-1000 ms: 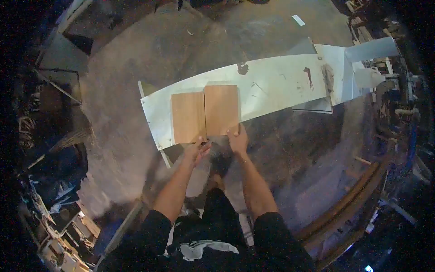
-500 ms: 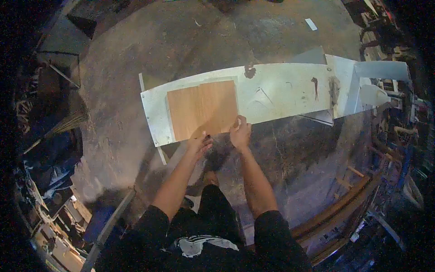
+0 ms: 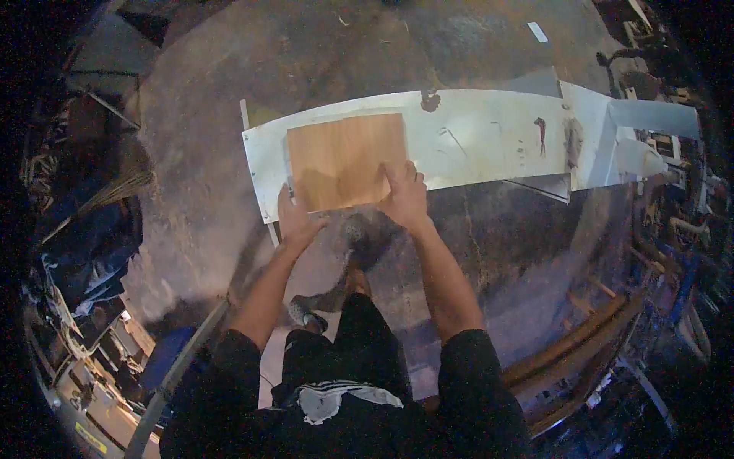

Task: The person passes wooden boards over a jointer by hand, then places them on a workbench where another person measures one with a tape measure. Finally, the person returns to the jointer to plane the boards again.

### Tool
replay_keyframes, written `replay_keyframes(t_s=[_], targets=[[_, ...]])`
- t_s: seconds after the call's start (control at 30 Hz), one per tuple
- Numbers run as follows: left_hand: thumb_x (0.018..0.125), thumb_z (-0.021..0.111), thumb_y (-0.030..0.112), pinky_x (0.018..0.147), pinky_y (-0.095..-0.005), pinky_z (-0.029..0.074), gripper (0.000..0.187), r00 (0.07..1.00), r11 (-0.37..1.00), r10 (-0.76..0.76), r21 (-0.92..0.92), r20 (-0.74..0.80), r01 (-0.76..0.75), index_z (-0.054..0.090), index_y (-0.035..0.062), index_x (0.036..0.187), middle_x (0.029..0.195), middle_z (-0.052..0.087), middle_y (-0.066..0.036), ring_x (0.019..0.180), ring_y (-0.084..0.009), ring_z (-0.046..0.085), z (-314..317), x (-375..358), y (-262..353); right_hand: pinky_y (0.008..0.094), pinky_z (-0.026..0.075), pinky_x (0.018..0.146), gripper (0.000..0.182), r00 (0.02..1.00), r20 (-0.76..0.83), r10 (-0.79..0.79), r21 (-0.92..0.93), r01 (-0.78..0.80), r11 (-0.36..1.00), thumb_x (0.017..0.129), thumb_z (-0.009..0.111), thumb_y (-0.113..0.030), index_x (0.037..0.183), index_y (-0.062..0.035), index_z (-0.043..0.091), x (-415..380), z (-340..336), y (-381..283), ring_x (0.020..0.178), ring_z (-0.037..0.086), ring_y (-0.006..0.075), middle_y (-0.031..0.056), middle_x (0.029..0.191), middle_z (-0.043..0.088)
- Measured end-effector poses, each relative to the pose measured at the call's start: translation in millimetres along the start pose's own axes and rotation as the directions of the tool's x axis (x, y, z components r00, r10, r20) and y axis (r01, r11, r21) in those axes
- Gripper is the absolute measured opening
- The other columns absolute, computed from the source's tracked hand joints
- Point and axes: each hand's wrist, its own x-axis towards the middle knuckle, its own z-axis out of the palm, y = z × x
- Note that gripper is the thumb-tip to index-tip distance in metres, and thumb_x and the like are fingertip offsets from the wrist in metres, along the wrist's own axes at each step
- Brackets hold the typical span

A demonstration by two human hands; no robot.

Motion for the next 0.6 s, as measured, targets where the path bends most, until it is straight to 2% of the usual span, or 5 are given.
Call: replay_keyframes(t_s=[0.07, 0.17, 0.27, 0.5, 0.6], targets=[[0.061, 0.092, 0.039, 0.115, -0.0529, 0.031, 0.109, 1.000, 1.000, 0.006, -0.001, -0.011, -0.006, 0.038, 0.0105, 0.150, 0.150, 0.029, -0.033, 0.139, -0.0475, 0.031, 5.0, 8.8, 12.5, 0.0510, 0.045, 0.099, 0.102, 0.999, -0.024, -0.024, -0.106, 0.022, 0.994, 0.061, 0.086, -0.031, 0.152, -0.0234, 0.041, 2.3, 10.1, 1.3, 0.119, 0.046, 0.0490, 0.0288, 0.141, 0.038], [0.057, 0.094, 0.039, 0.114, -0.0529, 0.031, 0.107, 1.000, 1.000, -0.004, 0.012, -0.030, 0.005, 0.043, 0.0115, 0.147, 0.148, 0.032, -0.032, 0.136, -0.0483, 0.034, 4.2, 15.3, 25.5, 0.0506, 0.045, 0.098, 0.097, 0.998, -0.056, -0.030, -0.085, 0.025, 0.996, 0.060, 0.085, -0.030, 0.150, -0.0295, 0.046, 1.6, 16.6, 4.1, 0.117, 0.047, 0.0481, 0.0291, 0.142, 0.037], [0.055, 0.094, 0.039, 0.113, -0.0530, 0.033, 0.104, 0.998, 1.000, 0.008, 0.019, -0.067, -0.007, 0.048, 0.0113, 0.143, 0.147, 0.034, -0.032, 0.135, -0.0475, 0.035, 7.9, 13.8, 22.0, 0.0504, 0.046, 0.098, 0.096, 0.987, -0.143, -0.079, -0.138, 0.060, 0.989, 0.059, 0.084, -0.028, 0.148, -0.0276, 0.048, 1.5, 30.1, 10.2, 0.113, 0.048, 0.0476, 0.0292, 0.141, 0.038], [0.055, 0.094, 0.041, 0.111, -0.0526, 0.036, 0.100, 0.990, 0.998, 0.069, 0.018, -0.125, -0.067, 0.051, 0.0133, 0.141, 0.143, 0.039, -0.029, 0.130, -0.0463, 0.040, 9.1, 14.7, 17.9, 0.0490, 0.046, 0.097, 0.093, 0.988, -0.133, -0.085, -0.126, 0.068, 0.990, 0.060, 0.082, -0.027, 0.147, -0.0285, 0.050, -0.4, 22.3, 7.2, 0.112, 0.049, 0.0453, 0.0279, 0.141, 0.038], [0.057, 0.093, 0.040, 0.112, -0.0517, 0.036, 0.097, 0.987, 0.995, 0.093, -0.012, -0.131, -0.095, 0.052, 0.0152, 0.141, 0.144, 0.038, -0.029, 0.131, -0.0461, 0.039, 7.9, 15.6, 14.0, 0.0486, 0.046, 0.097, 0.094, 0.998, -0.055, -0.014, -0.152, 0.006, 0.988, 0.060, 0.083, -0.028, 0.148, -0.0289, 0.050, 0.8, 19.0, 1.6, 0.114, 0.048, 0.0453, 0.0272, 0.141, 0.038]])
